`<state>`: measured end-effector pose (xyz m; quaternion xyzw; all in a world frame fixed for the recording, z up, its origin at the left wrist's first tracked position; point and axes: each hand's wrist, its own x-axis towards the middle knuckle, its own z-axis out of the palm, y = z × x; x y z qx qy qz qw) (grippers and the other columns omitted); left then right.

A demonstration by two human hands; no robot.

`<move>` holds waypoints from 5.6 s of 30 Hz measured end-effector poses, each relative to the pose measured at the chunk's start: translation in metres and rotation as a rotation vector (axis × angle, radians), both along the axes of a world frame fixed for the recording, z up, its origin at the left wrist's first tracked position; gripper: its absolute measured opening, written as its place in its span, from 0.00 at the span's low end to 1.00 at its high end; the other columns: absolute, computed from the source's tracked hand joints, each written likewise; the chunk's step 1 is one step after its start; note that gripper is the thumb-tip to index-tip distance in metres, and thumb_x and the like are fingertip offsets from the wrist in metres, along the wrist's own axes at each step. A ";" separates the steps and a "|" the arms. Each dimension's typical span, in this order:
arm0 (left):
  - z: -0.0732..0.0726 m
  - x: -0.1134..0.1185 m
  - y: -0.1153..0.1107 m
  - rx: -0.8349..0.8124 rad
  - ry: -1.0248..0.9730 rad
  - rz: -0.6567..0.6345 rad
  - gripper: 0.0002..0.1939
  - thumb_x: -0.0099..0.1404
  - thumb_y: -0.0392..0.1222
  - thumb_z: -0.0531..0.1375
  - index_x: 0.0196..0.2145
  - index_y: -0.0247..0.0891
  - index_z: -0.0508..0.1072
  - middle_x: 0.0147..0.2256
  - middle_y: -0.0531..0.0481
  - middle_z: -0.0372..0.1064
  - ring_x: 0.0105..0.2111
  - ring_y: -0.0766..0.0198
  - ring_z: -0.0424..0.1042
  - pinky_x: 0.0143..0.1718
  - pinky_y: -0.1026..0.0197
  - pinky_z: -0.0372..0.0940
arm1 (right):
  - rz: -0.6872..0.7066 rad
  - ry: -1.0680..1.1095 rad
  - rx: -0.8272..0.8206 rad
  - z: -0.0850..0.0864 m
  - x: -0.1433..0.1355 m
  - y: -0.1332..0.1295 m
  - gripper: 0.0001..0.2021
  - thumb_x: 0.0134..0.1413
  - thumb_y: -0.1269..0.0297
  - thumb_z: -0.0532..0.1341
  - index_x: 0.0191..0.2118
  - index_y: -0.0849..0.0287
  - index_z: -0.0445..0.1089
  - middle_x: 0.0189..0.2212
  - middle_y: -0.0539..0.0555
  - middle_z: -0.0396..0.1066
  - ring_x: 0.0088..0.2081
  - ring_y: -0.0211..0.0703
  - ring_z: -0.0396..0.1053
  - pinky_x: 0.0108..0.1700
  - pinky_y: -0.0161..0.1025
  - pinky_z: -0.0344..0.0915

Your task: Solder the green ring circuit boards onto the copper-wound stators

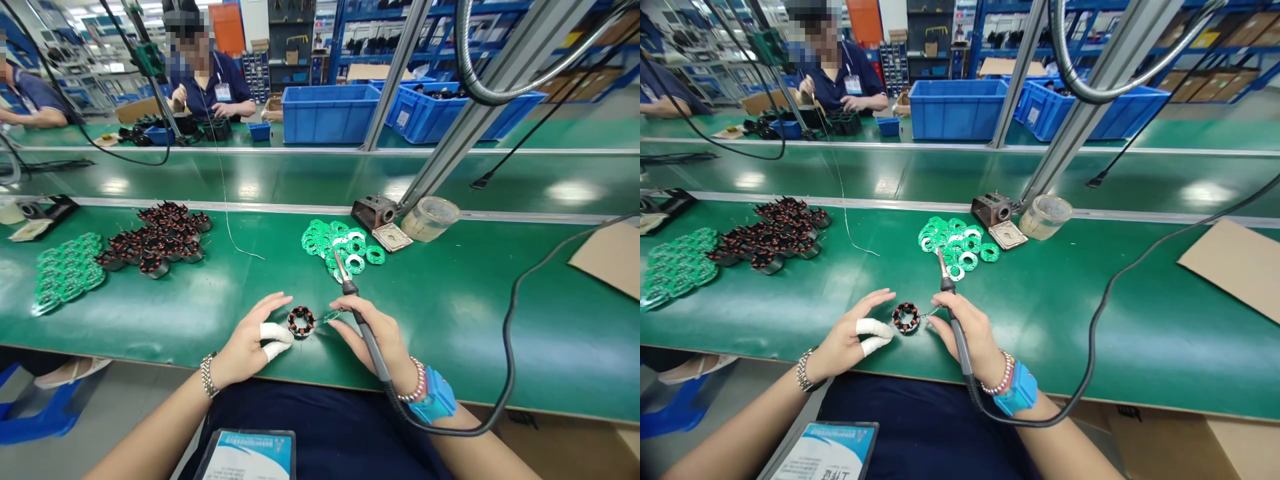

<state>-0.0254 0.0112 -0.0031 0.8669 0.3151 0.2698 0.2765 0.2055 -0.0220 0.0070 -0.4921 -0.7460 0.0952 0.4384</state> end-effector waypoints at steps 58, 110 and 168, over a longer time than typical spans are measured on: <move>-0.015 0.028 0.009 -0.152 0.195 0.155 0.28 0.50 0.48 0.64 0.48 0.37 0.63 0.49 0.40 0.65 0.52 0.54 0.62 0.58 0.44 0.46 | 0.289 0.064 -0.343 0.003 -0.026 0.015 0.26 0.44 0.67 0.66 0.48 0.53 0.53 0.39 0.53 0.70 0.42 0.44 0.70 0.45 0.41 0.67; -0.020 0.027 0.005 -0.110 0.189 0.151 0.25 0.54 0.43 0.61 0.48 0.36 0.62 0.49 0.38 0.67 0.52 0.54 0.63 0.58 0.43 0.47 | 0.433 0.020 -0.086 -0.023 -0.024 0.025 0.15 0.54 0.63 0.58 0.47 0.57 0.56 0.37 0.56 0.67 0.42 0.45 0.65 0.44 0.43 0.67; 0.009 0.018 0.013 -0.904 -0.329 0.155 0.09 0.54 0.44 0.60 0.25 0.35 0.68 0.24 0.54 0.64 0.25 0.69 0.63 0.31 0.63 0.62 | 0.083 0.188 -0.192 -0.005 -0.027 -0.005 0.14 0.51 0.72 0.58 0.44 0.54 0.59 0.42 0.54 0.72 0.44 0.42 0.71 0.46 0.38 0.67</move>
